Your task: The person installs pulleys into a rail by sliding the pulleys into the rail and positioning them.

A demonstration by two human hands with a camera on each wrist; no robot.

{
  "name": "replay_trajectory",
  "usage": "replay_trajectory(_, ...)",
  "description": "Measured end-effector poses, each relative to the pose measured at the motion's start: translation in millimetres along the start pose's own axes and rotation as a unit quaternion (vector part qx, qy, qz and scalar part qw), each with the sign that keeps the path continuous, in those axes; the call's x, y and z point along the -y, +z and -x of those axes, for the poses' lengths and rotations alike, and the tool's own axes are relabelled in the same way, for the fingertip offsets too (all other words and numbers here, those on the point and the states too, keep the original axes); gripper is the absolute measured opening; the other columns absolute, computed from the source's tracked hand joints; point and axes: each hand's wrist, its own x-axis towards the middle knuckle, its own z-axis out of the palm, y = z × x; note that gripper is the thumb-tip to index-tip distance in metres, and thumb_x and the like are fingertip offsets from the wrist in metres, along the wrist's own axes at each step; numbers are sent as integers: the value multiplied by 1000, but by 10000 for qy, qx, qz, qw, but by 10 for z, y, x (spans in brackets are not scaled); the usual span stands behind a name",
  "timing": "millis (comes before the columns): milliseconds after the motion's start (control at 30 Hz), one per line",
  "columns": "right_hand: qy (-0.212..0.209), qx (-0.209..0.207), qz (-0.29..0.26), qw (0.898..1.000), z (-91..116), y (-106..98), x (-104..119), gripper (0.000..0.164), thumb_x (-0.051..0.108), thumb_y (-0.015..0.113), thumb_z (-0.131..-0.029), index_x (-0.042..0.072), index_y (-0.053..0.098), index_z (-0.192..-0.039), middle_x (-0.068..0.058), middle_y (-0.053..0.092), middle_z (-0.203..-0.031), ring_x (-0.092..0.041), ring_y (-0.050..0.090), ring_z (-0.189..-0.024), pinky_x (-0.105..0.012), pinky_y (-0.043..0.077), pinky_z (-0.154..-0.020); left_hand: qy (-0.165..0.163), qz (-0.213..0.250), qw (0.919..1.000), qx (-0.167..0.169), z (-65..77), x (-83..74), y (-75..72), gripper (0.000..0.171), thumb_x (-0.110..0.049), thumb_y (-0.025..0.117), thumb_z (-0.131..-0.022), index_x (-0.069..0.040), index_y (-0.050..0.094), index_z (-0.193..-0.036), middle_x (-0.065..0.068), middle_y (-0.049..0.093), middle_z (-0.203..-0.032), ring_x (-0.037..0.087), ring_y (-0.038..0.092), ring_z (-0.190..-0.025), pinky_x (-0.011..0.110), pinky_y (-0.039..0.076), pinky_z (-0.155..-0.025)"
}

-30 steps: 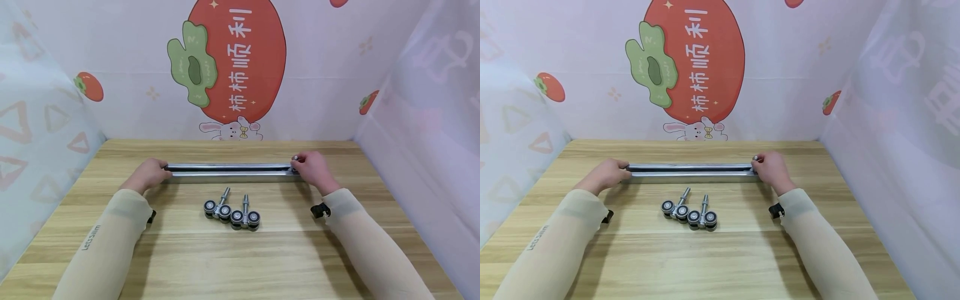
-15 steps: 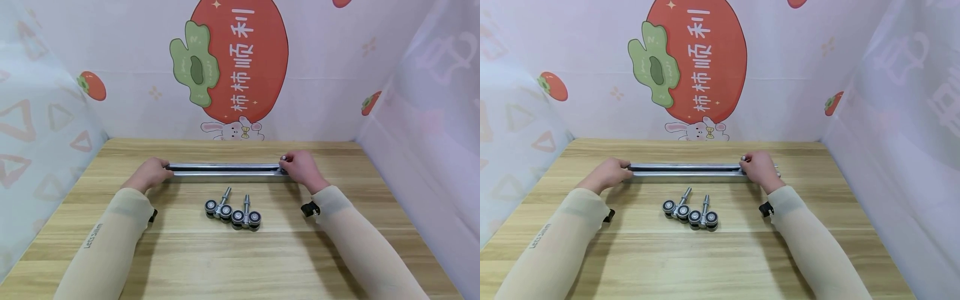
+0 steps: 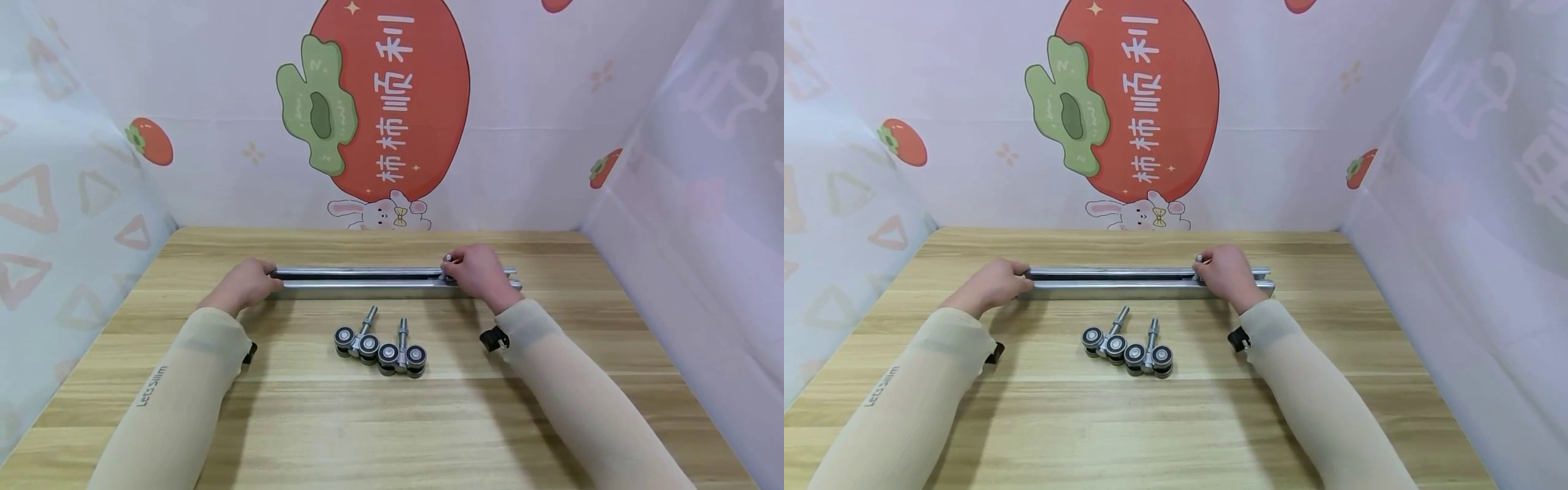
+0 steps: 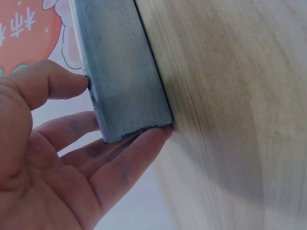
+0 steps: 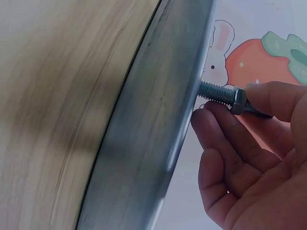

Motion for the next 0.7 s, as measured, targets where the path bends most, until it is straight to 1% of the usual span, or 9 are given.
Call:
replay_trajectory(167, -87, 115, 148, 9998, -42, 22, 81, 18, 25, 66, -96, 10, 76, -94, -2, 65, -80, -24, 54, -78, -37, 44, -70, 28, -59, 10000, -16, 0, -16, -3, 62, -23, 57, -98, 15, 39, -144, 34, 37, -147, 51, 31, -136, 60, 25, -110)
replay_trajectory(333, -65, 204, 219, 9995, -85, 59, 182, 19, 26, 66, -96, 12, 77, -90, -2, 64, -78, -24, 54, -78, -36, 44, -68, 54, -120, 9999, -2, -5, -27, -15, 61, -23, 58, -97, 15, 41, -142, 35, 40, -145, 50, 36, -133, 61, 27, -109)
replay_trajectory(400, -62, 254, 212, 9994, -104, 78, 232, 20, 26, 66, -96, 11, 77, -89, -3, 63, -77, -24, 53, -79, -36, 43, -68, 53, -139, 9999, 5, -8, -30, -19, 61, -23, 58, -97, 15, 41, -142, 34, 39, -145, 50, 36, -133, 60, 27, -110)
replay_trajectory(533, -99, 356, 286, 9989, -145, 112, 354, 21, 27, 66, -96, 10, 78, -90, -3, 63, -77, -24, 52, -80, -35, 44, -68, 29, -144, 9999, 14, -11, -25, -18, 63, -24, 58, -97, 15, 39, -143, 34, 37, -146, 51, 32, -135, 60, 26, -110)
replay_trajectory(667, -158, 479, 418, 9979, -190, 135, 478, 21, 28, 67, -96, 10, 79, -92, -3, 64, -76, -24, 53, -79, -34, 45, -67, 55, -130, 9999, -11, -22, -15, -15, 61, -23, 58, -97, 14, 41, -142, 34, 39, -145, 50, 35, -134, 60, 26, -110)
replay_trajectory(700, -171, 508, 437, 9976, -202, 141, 508, 21, 28, 68, -95, 10, 79, -92, -3, 64, -76, -24, 53, -79, -34, 45, -67, 77, -140, 9999, -19, -24, -16, -14, 58, -23, 58, -97, 14, 45, -141, 33, 43, -143, 49, 38, -132, 60, 27, -110)
